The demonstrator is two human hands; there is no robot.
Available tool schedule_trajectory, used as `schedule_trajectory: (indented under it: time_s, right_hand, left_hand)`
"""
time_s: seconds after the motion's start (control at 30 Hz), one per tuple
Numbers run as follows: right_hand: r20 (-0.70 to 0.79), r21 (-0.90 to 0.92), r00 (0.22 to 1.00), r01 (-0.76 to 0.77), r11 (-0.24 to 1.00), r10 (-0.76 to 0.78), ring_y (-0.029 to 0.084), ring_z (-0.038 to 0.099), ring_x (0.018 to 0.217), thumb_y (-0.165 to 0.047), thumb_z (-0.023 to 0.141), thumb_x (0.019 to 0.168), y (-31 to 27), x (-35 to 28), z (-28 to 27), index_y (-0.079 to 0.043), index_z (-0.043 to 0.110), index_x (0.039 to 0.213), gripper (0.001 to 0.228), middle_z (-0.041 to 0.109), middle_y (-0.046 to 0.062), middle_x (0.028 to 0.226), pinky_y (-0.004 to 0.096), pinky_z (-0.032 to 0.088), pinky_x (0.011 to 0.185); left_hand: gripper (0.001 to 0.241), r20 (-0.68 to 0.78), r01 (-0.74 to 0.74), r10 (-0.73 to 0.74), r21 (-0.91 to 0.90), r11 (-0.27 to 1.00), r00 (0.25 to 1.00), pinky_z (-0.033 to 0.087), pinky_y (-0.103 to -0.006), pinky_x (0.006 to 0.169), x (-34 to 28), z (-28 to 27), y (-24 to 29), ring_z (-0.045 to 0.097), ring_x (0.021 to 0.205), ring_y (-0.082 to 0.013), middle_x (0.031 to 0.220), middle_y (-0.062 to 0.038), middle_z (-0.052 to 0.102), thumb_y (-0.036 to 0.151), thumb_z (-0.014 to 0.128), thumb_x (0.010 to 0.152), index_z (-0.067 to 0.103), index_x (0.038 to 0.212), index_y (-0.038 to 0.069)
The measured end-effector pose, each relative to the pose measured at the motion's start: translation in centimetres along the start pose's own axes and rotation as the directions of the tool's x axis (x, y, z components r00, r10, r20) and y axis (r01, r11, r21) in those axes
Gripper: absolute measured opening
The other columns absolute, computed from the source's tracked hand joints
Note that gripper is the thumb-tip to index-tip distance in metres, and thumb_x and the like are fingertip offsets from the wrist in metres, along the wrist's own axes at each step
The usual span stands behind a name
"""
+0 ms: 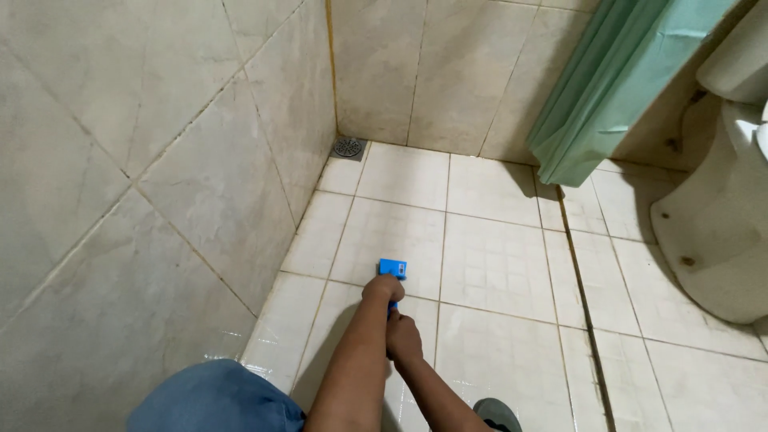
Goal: The person scrubs the tiled floor of a bathroom using a blue scrub brush. They move the brush back and forth across the tiles and along the base of the wall, focusing on the area near the drain.
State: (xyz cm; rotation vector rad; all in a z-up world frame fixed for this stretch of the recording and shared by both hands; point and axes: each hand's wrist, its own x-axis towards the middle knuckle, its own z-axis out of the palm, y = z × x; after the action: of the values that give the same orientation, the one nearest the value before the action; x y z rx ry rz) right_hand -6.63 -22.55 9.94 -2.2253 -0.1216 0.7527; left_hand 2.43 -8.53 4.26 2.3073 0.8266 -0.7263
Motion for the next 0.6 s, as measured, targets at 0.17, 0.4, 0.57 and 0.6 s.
schedule_trajectory:
  time_s: [0.17,0.4,0.57,0.6]
  right_hand:
    - [0.064,0.070,0.998,-0.003,0.998,-0.001,0.033,0.073,0.063,-0.047,0.033,0.106,0.2,1.8,-0.4,-0.001,0.071,0.093,0.061,0.077,0.021,0.080,0.044,0.056,0.062]
    - [0.080,0.042,0.996,0.044,0.998,-0.047,0.030,0.074,0.060,-0.041,0.042,0.102,1.1,5.3,0.3,-0.002,0.069,0.102,0.047,0.075,0.020,0.082,0.043,0.060,0.057]
    - [0.064,0.080,0.994,0.084,0.993,-0.089,0.028,0.071,0.055,-0.042,0.040,0.102,2.7,8.1,1.6,0.003,0.069,0.104,0.052,0.074,0.020,0.076,0.041,0.055,0.050]
    - [0.083,0.197,0.996,0.014,0.980,-0.031,0.027,0.067,0.051,-0.045,0.037,0.105,2.1,8.1,1.1,0.003,0.069,0.103,0.058,0.071,0.019,0.071,0.039,0.050,0.046]
  left_hand:
    - [0.050,-0.021,0.020,-0.022,-0.070,0.997,1.000,0.052,-0.0486,0.104,0.3,0.0,0.2,0.062,0.130,-0.0357,0.144,-0.018,0.060,0.015,0.055,0.088,0.064,0.137,0.008]
    - [0.060,-0.073,0.018,-0.028,-0.132,0.991,0.997,0.050,-0.0502,0.108,-2.1,-1.9,1.2,0.057,0.135,-0.0365,0.153,-0.014,0.054,0.017,0.055,0.089,0.054,0.149,0.016]
    - [0.066,-0.094,0.014,-0.029,-0.153,0.988,0.995,0.049,-0.0493,0.110,-1.8,-1.9,1.4,0.055,0.138,-0.0358,0.157,-0.011,0.050,0.019,0.053,0.089,0.045,0.155,0.020]
    - [0.068,-0.106,0.011,-0.026,-0.135,0.991,0.994,0.048,-0.0494,0.111,-1.3,-2.1,1.7,0.053,0.140,-0.0355,0.159,-0.010,0.046,0.020,0.051,0.090,0.040,0.157,0.022]
